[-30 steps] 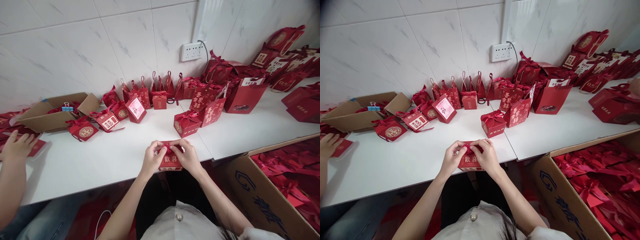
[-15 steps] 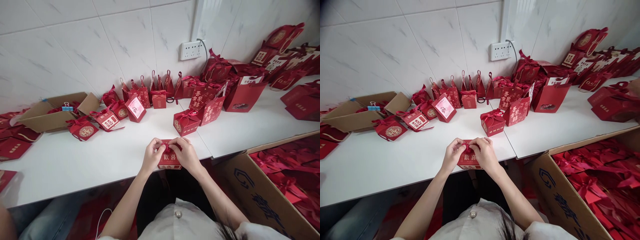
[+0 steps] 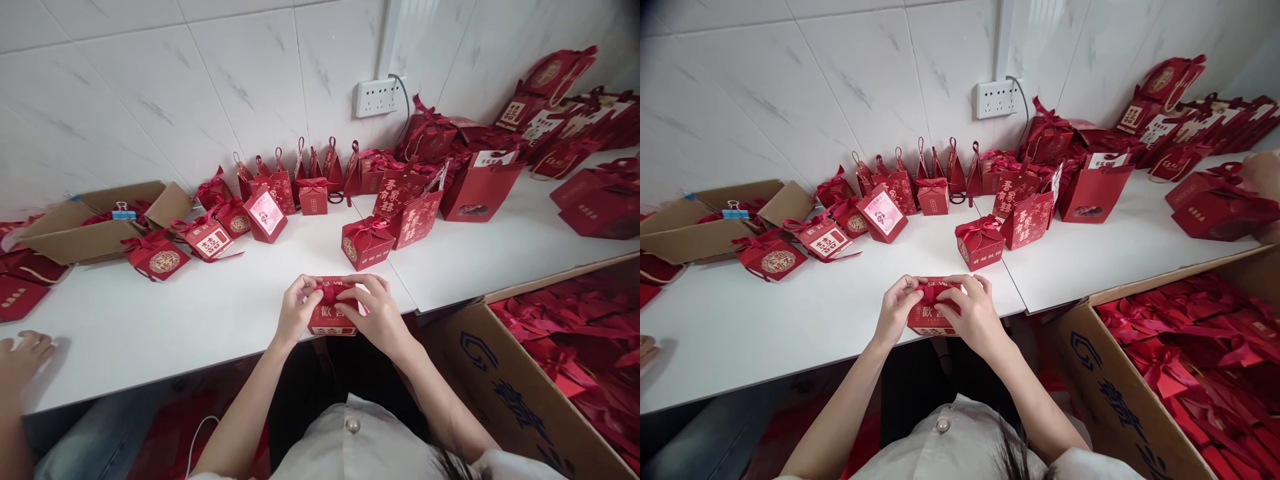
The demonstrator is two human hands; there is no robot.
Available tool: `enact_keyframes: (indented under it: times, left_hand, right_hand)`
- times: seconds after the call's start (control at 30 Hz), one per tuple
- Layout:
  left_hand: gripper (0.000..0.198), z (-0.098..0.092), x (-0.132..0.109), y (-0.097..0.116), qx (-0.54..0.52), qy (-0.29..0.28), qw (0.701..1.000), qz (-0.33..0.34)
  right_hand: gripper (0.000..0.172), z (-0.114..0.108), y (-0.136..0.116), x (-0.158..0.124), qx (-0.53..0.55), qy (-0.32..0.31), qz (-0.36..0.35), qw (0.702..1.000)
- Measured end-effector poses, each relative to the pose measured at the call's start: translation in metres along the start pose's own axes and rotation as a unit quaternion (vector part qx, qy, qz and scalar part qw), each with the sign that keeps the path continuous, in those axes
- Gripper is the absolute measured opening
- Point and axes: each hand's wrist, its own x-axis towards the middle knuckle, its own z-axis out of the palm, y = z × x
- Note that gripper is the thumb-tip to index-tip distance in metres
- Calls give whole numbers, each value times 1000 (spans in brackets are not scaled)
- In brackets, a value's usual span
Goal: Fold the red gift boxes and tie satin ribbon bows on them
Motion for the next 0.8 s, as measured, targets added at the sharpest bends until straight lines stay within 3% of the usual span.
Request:
enact_keyframes:
  times: [0.23,0.4,0.57,0.7,0.8]
  left_hand:
    - [16,-2,-3,-2,-21,-18,1000,4]
    - [10,-2,-7,0,121,10,988,95]
    - [4,-7,-19,2,308,67,927,206]
    - [5,-16,-25,-5,313,42,919,236]
    - [7,-22,-25,-9,299,41,928,219]
  right_hand:
    - [5,7,6,1,-20,27,-51,998]
    - [12,4,7,3,-55,30,-69,996]
    - [12,-4,9,3,-91,41,-91,991]
    - [18,-11,15,-3,-128,9,-141,982]
    - [28,-17,19,-7,-163,1,-175,971]
